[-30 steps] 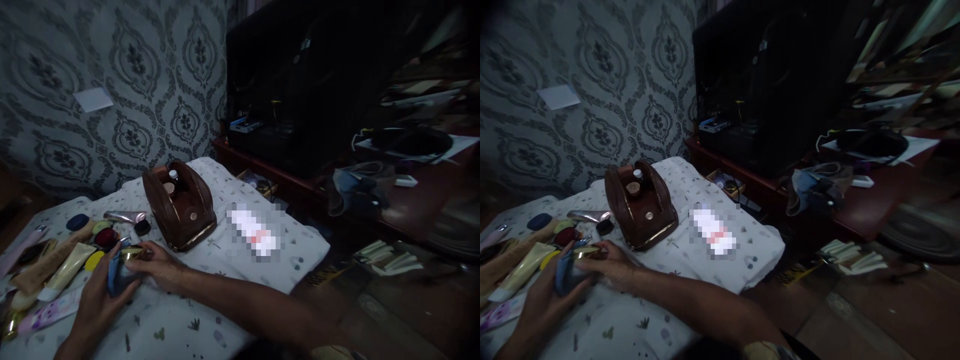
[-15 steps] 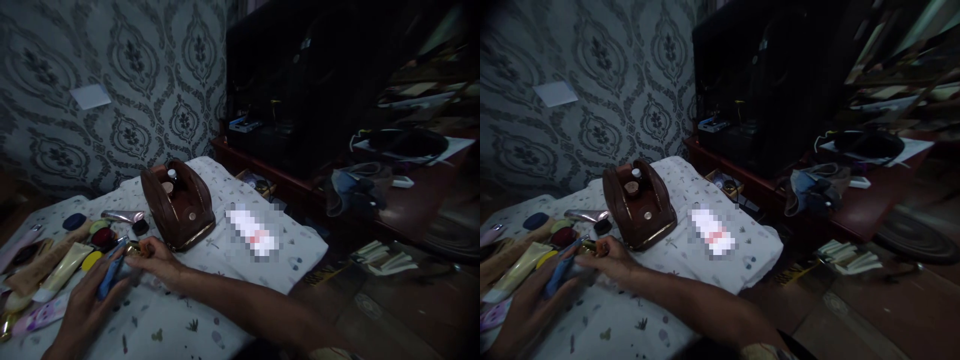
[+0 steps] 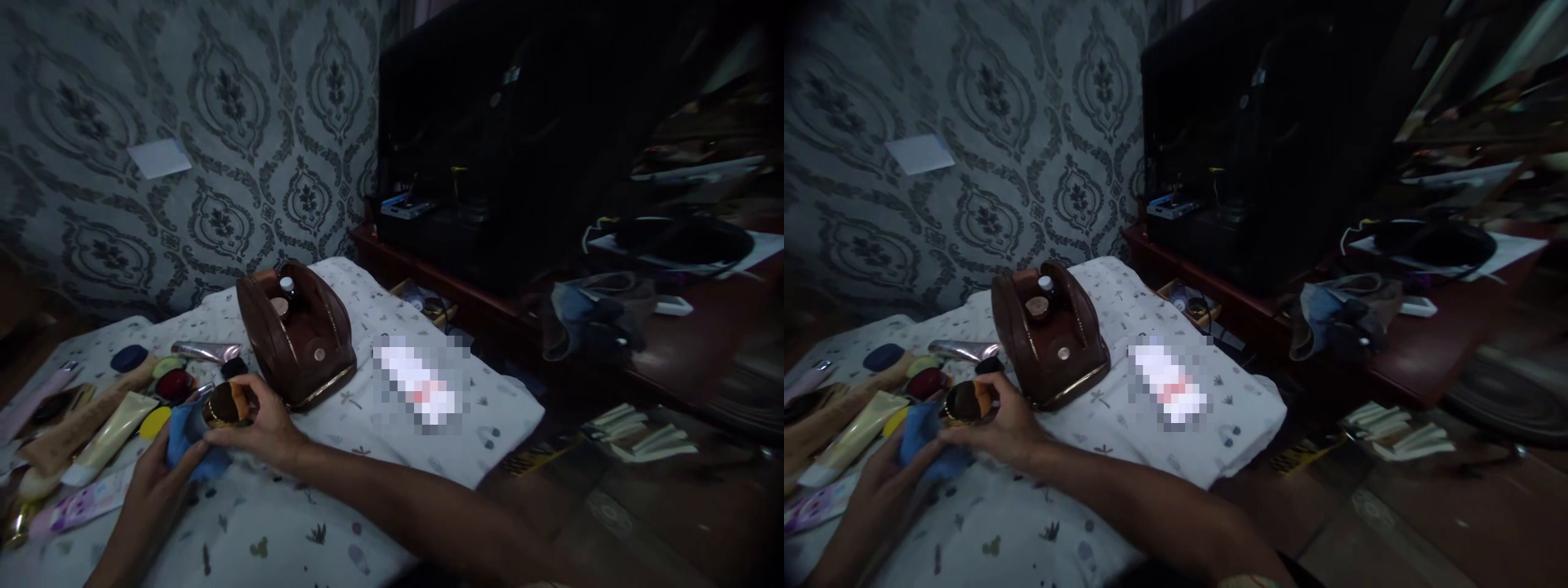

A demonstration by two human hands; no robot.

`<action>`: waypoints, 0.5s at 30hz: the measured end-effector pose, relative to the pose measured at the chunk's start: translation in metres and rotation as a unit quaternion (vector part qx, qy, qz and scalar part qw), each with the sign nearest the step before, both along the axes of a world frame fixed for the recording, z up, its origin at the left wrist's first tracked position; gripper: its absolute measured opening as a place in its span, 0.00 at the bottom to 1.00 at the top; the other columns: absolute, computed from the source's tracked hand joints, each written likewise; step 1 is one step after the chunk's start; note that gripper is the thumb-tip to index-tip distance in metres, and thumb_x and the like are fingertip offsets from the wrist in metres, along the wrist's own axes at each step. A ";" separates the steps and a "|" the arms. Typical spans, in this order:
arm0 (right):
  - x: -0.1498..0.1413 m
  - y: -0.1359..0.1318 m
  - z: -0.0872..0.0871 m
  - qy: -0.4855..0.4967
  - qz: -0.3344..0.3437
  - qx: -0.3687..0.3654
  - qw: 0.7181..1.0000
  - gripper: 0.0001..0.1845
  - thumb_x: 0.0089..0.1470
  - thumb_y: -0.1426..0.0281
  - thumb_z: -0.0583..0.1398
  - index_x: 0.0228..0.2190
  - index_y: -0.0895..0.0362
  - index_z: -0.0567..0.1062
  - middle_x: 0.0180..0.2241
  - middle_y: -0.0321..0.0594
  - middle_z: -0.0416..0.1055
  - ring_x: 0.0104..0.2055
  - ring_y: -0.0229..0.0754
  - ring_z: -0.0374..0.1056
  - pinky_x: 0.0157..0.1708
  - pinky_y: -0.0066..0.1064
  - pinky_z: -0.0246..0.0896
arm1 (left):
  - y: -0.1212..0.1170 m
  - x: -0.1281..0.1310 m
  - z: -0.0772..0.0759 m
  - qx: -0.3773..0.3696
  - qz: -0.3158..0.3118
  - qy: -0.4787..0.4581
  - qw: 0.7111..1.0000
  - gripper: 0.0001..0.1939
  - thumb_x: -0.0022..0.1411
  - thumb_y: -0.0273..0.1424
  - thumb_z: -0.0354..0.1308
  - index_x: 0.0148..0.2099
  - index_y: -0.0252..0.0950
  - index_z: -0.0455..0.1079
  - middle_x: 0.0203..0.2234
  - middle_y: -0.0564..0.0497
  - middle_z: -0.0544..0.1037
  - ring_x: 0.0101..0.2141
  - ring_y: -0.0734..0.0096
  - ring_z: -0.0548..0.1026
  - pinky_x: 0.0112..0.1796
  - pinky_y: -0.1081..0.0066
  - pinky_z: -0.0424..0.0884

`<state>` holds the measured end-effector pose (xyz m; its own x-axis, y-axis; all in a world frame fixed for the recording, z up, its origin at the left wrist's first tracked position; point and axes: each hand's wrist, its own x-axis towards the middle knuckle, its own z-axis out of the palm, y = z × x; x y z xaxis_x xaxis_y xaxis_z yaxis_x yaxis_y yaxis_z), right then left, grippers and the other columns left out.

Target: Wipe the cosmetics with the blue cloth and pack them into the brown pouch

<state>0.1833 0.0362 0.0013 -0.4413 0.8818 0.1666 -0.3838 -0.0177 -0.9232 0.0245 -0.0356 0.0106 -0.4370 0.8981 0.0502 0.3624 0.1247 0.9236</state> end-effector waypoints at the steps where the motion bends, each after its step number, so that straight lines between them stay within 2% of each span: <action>1: 0.001 0.000 0.001 -0.001 -0.003 0.018 1.000 0.38 0.28 0.55 0.76 0.43 0.51 0.74 0.38 0.34 0.72 0.42 0.42 0.69 0.45 0.34 0.64 | 0.001 -0.001 0.000 -0.008 0.006 -0.016 1.000 0.41 0.41 0.57 0.69 0.52 0.36 0.73 0.42 0.44 0.82 0.43 0.49 0.80 0.41 0.63 0.80; 4: 0.001 0.003 0.002 -0.020 -0.033 0.088 0.995 0.39 0.31 0.54 0.75 0.45 0.53 0.73 0.40 0.37 0.72 0.43 0.43 0.69 0.46 0.34 0.65 | 0.002 -0.001 0.002 -0.015 0.011 -0.050 0.999 0.39 0.39 0.57 0.70 0.47 0.35 0.76 0.32 0.48 0.83 0.29 0.59 0.80 0.28 0.68 0.78; 9: 0.006 0.004 0.012 -0.061 -0.088 0.181 0.978 0.33 0.39 0.58 0.73 0.47 0.53 0.73 0.47 0.42 0.73 0.49 0.47 0.69 0.51 0.37 0.63 | 0.001 0.002 0.009 -0.013 -0.030 -0.067 0.997 0.29 0.48 0.55 0.67 0.43 0.39 0.77 0.30 0.52 0.82 0.26 0.64 0.77 0.29 0.67 0.78; 13: 0.018 0.000 0.035 -0.049 -0.097 0.226 0.968 0.29 0.45 0.61 0.71 0.49 0.53 0.73 0.49 0.42 0.72 0.51 0.47 0.68 0.53 0.37 0.62 | 0.008 -0.005 0.018 0.017 -0.059 0.010 0.998 0.29 0.53 0.57 0.62 0.41 0.36 0.78 0.24 0.50 0.80 0.26 0.59 0.77 0.26 0.63 0.78; 15: 0.027 -0.002 0.051 -0.043 -0.089 0.240 0.966 0.29 0.46 0.63 0.71 0.50 0.52 0.72 0.50 0.41 0.72 0.52 0.47 0.68 0.54 0.37 0.62 | 0.016 -0.006 0.026 0.056 -0.068 0.114 0.990 0.31 0.60 0.59 0.52 0.40 0.36 0.78 0.19 0.50 0.77 0.24 0.59 0.76 0.24 0.63 0.76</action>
